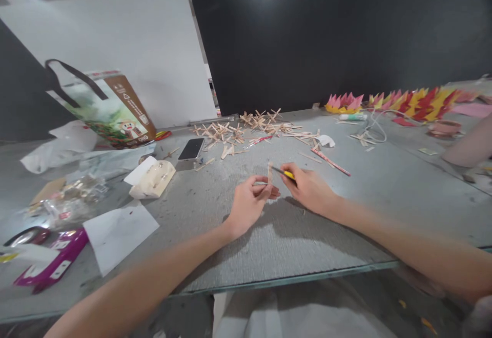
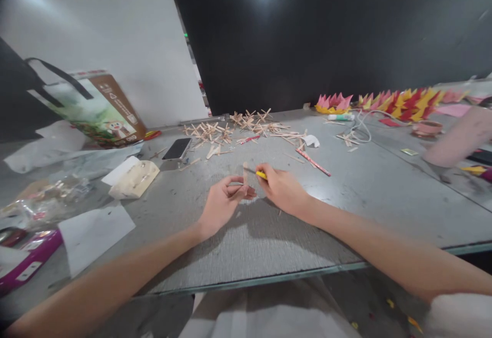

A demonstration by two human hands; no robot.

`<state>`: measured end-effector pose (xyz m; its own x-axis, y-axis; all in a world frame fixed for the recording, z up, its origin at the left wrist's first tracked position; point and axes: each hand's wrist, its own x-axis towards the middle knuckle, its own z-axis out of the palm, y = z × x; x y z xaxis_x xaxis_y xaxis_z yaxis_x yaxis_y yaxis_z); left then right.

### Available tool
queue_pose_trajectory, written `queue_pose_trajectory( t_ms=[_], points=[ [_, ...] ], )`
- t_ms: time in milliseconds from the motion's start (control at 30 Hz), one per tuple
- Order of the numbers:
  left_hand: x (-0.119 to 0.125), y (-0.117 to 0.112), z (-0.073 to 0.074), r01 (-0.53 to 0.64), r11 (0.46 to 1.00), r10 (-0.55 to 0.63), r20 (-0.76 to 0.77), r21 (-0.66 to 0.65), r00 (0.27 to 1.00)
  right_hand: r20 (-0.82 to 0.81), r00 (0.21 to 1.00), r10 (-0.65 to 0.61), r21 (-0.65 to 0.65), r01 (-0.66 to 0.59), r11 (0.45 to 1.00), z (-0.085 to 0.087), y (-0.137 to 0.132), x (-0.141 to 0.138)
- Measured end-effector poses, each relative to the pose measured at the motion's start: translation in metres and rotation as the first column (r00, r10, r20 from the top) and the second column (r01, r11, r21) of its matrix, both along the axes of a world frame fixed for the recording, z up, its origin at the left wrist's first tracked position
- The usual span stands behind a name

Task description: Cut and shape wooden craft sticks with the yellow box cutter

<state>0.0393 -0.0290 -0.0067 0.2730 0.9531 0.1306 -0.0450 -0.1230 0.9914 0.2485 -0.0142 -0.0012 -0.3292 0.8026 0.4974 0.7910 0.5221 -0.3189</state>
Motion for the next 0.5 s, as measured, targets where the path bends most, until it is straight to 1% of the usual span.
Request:
queue_pose_trajectory(
  t_ms=[67, 100, 133, 167, 233, 300, 367, 433, 500],
  points=[
    [0.0, -0.002, 0.004, -0.026, 1.0, 0.026, 0.022, 0.007, 0.999, -0.143, 0.984, -0.109, -0.071, 0.099, 0.992, 0.004, 0.003, 0.0],
    [0.0, -0.003, 0.006, -0.038, 0.999, 0.037, 0.034, 0.017, 0.999, -0.193, 0.972, -0.134, -0.098, 0.117, 0.988, 0.007, 0.003, 0.0],
    [0.0, -0.004, 0.008, -0.049, 0.998, 0.048, 0.047, 0.029, 0.998, -0.234, 0.963, -0.13, -0.115, 0.105, 0.988, 0.009, 0.002, 0.0],
    [-0.001, -0.005, 0.01, -0.061, 0.997, 0.059, 0.057, 0.042, 0.997, -0.272, 0.957, -0.101, -0.124, 0.069, 0.99, 0.01, -0.001, 0.0],
    [-0.002, -0.006, 0.013, -0.091, 0.994, 0.087, 0.066, 0.067, 0.994, -0.345, 0.939, -0.007, -0.152, -0.049, 0.987, 0.013, -0.008, -0.002],
    [-0.005, -0.005, 0.016, -0.133, 0.987, 0.127, 0.068, 0.09, 0.99, -0.387, 0.919, 0.075, -0.217, -0.17, 0.961, 0.016, -0.019, -0.005],
    [-0.007, -0.003, 0.016, -0.176, 0.979, 0.168, 0.075, 0.103, 0.983, -0.386, 0.913, 0.134, -0.275, -0.252, 0.928, 0.019, -0.03, -0.008],
    [-0.008, -0.001, 0.016, -0.206, 0.973, 0.196, 0.094, 0.109, 0.976, -0.352, 0.921, 0.167, -0.267, -0.27, 0.925, 0.021, -0.04, -0.012],
    [-0.008, -0.001, 0.017, -0.218, 0.97, 0.207, 0.106, 0.108, 0.973, -0.311, 0.934, 0.176, -0.234, -0.255, 0.938, 0.023, -0.046, -0.015]
  ],
)
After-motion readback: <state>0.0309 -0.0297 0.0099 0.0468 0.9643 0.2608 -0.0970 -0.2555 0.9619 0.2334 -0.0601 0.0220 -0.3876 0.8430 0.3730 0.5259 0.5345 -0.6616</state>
